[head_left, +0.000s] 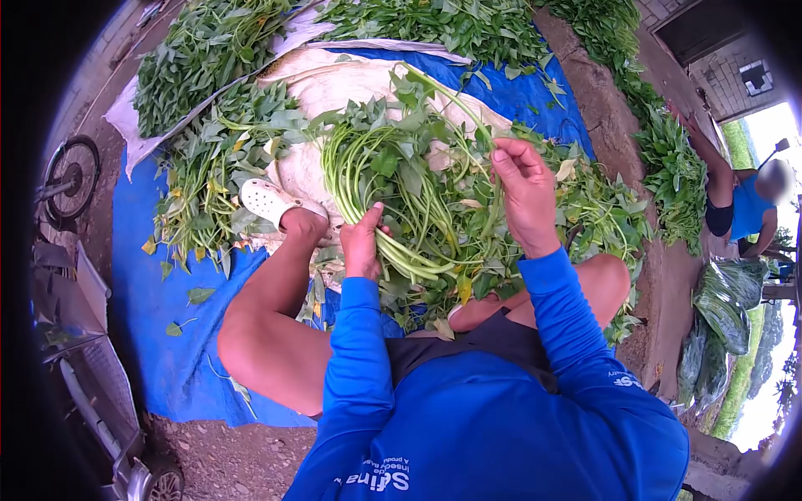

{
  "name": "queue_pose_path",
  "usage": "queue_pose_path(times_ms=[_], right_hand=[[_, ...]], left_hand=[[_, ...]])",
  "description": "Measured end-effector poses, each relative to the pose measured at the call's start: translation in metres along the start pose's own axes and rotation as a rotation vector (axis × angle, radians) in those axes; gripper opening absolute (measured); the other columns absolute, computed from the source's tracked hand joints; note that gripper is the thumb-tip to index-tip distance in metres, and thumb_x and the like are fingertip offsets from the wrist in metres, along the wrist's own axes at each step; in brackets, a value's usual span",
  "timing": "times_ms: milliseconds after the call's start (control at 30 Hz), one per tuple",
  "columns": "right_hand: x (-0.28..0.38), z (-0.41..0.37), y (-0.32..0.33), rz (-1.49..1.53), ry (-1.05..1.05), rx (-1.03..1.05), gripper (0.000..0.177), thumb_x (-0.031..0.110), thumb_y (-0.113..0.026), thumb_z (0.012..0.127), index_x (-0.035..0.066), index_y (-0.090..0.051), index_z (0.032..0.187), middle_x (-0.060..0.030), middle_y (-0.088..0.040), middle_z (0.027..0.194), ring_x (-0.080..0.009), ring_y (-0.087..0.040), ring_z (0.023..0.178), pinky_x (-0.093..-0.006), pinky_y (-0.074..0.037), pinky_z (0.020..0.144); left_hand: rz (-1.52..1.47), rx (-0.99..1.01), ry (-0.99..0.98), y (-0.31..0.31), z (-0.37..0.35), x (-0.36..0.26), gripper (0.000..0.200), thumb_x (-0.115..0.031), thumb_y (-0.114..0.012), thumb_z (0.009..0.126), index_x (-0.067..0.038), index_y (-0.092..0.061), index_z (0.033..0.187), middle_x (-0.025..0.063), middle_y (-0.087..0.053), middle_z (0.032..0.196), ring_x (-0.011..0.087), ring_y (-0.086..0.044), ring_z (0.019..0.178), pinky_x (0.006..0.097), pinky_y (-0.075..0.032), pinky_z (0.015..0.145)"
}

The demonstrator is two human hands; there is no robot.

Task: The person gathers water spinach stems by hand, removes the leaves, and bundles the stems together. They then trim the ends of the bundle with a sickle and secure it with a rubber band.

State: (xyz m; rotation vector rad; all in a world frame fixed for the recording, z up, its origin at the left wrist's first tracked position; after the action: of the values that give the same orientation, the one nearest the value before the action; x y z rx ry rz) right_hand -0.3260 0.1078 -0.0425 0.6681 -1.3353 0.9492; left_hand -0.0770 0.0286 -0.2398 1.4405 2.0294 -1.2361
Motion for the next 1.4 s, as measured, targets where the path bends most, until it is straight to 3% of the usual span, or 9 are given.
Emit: queue_pose_path(times_ms=[200, 400, 533, 667, 833, 967, 1067, 1200, 1400], right_hand=[[-0.143, -0.047, -0.044, -0.522, -0.184, 0.189, 0.019, 0.014, -0.071, 0.101, 0.002, -0.076, 0.114, -0.0124, -0.077, 0.103, -0.0222, -0.073, 0.094, -0.0356, -0.057, 0.086], [-0.214, -0.101, -0.053, -0.581, -0.400, 0.271, 0.020, 0.015, -0.069, 0.103, 0.000, -0.075, 0.115, -0.0129, -0.079, 0.103, -0.0207, -0.074, 0.094, -0.0359, -0.058, 0.089], [-0.219, -0.101, -0.059, -0.653, -0.447, 0.341, 0.021, 0.017, -0.069, 0.103, 0.001, -0.076, 0.115, -0.0155, -0.079, 0.104, -0.0235, -0.074, 0.093, -0.0380, -0.057, 0.089], [-0.179, -0.099, -0.080, -0.931, -0.031, 0.418, 0.018, 0.019, -0.065, 0.098, 0.004, -0.074, 0.102, -0.0195, -0.073, 0.099, -0.0425, -0.071, 0.094, -0.0532, -0.056, 0.086], [-0.126, -0.094, -0.094, -0.846, 0.193, 0.532, 0.010, 0.015, -0.065, 0.093, 0.006, -0.070, 0.093, -0.0155, -0.069, 0.091, -0.0387, -0.069, 0.091, -0.0487, -0.056, 0.080], [-0.118, -0.026, 0.014, -0.978, 0.094, 0.084, 0.019, 0.014, -0.069, 0.090, 0.004, -0.075, 0.105, -0.0179, -0.074, 0.102, -0.0375, -0.072, 0.094, -0.0459, -0.057, 0.086], [-0.108, -0.010, 0.061, -1.637, 0.196, -0.288, 0.028, 0.018, -0.072, 0.088, 0.003, -0.078, 0.111, -0.0199, -0.077, 0.108, -0.0357, -0.075, 0.099, -0.0442, -0.059, 0.092], [-0.220, -0.005, 0.047, -0.870, -0.522, 0.090, 0.032, 0.022, -0.075, 0.089, 0.004, -0.079, 0.114, -0.0220, -0.079, 0.109, -0.0368, -0.076, 0.100, -0.0455, -0.059, 0.094], [-0.258, -0.001, 0.003, -0.930, -0.387, -0.208, 0.026, 0.024, -0.079, 0.091, 0.005, -0.080, 0.107, -0.0184, -0.080, 0.099, -0.0314, -0.077, 0.091, -0.0416, -0.059, 0.087]], left_hand=[[-0.142, 0.171, 0.266, 0.007, 0.012, 0.084, 0.041, -0.042, -0.082, 0.100, -0.007, -0.063, 0.089, 0.0062, -0.065, 0.082, 0.0189, -0.068, 0.073, 0.0383, -0.063, 0.072], [-0.155, 0.175, 0.368, 0.025, 0.015, 0.115, 0.064, -0.049, -0.080, 0.099, 0.003, -0.063, 0.131, 0.0153, -0.072, 0.116, 0.0259, -0.074, 0.099, 0.0412, -0.063, 0.089], [-0.033, 0.006, -0.023, 0.012, 0.008, 0.092, 0.056, -0.030, -0.089, 0.093, 0.008, -0.063, 0.126, 0.0157, -0.073, 0.113, 0.0231, -0.073, 0.094, 0.0381, -0.061, 0.081], [0.033, -0.171, 0.050, 0.034, 0.023, 0.103, 0.036, -0.007, -0.081, 0.088, 0.007, -0.067, 0.118, 0.0138, -0.075, 0.099, 0.0231, -0.072, 0.081, 0.0381, -0.060, 0.072], [0.035, -0.183, -0.013, 0.020, 0.014, 0.045, 0.020, -0.006, -0.079, 0.088, 0.004, -0.068, 0.102, 0.0101, -0.072, 0.090, 0.0187, -0.067, 0.066, 0.0352, -0.054, 0.057], [0.223, -0.268, -0.120, 0.036, 0.015, -0.026, 0.023, -0.004, -0.078, 0.088, 0.002, -0.067, 0.107, 0.0096, -0.069, 0.087, 0.0174, -0.062, 0.060, 0.0321, -0.050, 0.052], [0.288, -0.294, -0.259, 0.051, 0.013, -0.060, 0.027, -0.004, -0.080, 0.088, 0.002, -0.066, 0.110, 0.0095, -0.068, 0.087, 0.0179, -0.062, 0.061, 0.0320, -0.051, 0.054], [0.271, -0.350, -0.351, 0.029, 0.002, -0.071, 0.031, -0.004, -0.082, 0.089, 0.003, -0.068, 0.116, 0.0105, -0.070, 0.090, 0.0183, -0.063, 0.063, 0.0316, -0.052, 0.056], [0.254, -0.232, -0.124, 0.022, 0.002, -0.040, 0.032, -0.005, -0.082, 0.088, 0.003, -0.069, 0.117, 0.0069, -0.071, 0.087, 0.0156, -0.061, 0.057, 0.0293, -0.050, 0.050]])
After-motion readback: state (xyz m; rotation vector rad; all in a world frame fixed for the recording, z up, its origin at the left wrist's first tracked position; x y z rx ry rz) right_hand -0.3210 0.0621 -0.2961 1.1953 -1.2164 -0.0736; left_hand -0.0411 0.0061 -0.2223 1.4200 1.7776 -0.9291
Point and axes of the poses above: each hand's wrist, its own z-axis towards the middle knuckle, its own y-axis out of the back of the hand, x = y × z, the point moved 6 cm from there along z, towards the middle knuckle
